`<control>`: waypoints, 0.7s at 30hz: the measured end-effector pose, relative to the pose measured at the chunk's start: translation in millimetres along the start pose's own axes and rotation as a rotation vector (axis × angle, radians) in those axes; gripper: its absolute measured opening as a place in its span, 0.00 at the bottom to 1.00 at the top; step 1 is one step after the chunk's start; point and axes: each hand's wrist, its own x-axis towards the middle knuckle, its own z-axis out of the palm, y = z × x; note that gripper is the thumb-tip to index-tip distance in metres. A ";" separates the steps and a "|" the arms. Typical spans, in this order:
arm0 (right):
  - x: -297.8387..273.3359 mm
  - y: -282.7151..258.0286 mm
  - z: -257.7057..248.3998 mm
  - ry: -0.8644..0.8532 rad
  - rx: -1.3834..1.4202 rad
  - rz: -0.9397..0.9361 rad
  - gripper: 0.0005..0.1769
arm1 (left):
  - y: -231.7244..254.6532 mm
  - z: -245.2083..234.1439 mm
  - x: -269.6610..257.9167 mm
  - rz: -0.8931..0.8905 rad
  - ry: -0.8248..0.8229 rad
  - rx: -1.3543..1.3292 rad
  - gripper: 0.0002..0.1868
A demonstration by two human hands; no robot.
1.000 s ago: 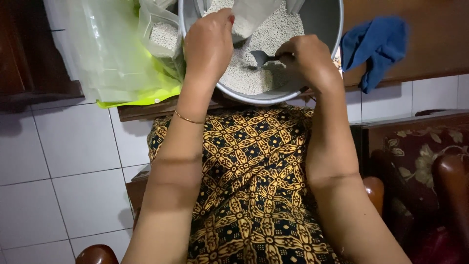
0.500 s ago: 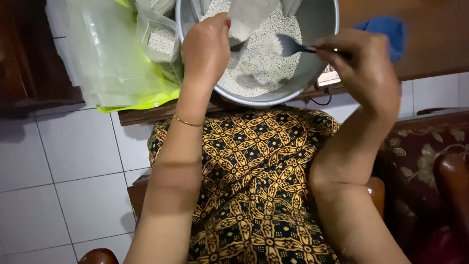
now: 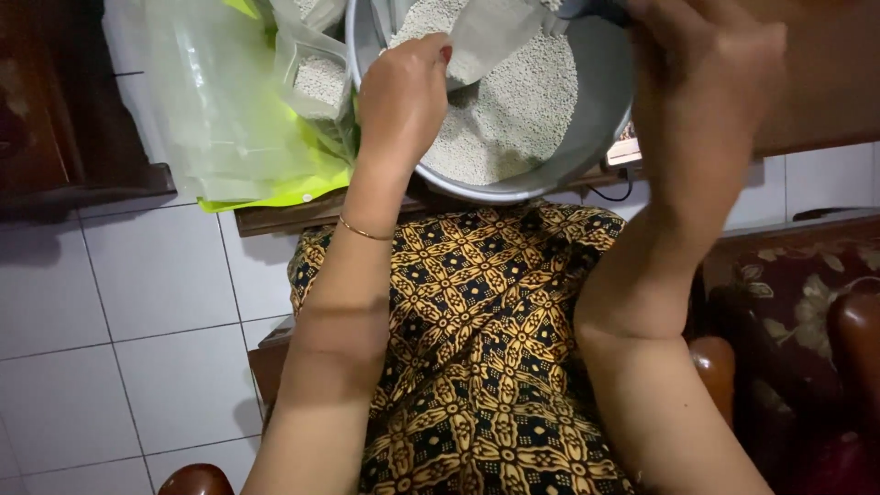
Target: Packaging white granules from a large bowl into small plastic bags using a spoon and a scoop.
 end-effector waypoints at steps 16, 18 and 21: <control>-15.6 5.6 10.3 0.116 -0.182 0.037 0.09 | -9.5 6.3 -0.5 -0.037 0.126 0.011 0.12; -25.3 17.5 23.1 0.105 -0.219 0.025 0.05 | -10.4 8.7 0.9 -0.057 0.144 0.048 0.11; -32.2 16.6 53.7 -0.117 -0.342 0.091 0.06 | -7.6 6.7 1.9 -0.014 0.163 0.100 0.14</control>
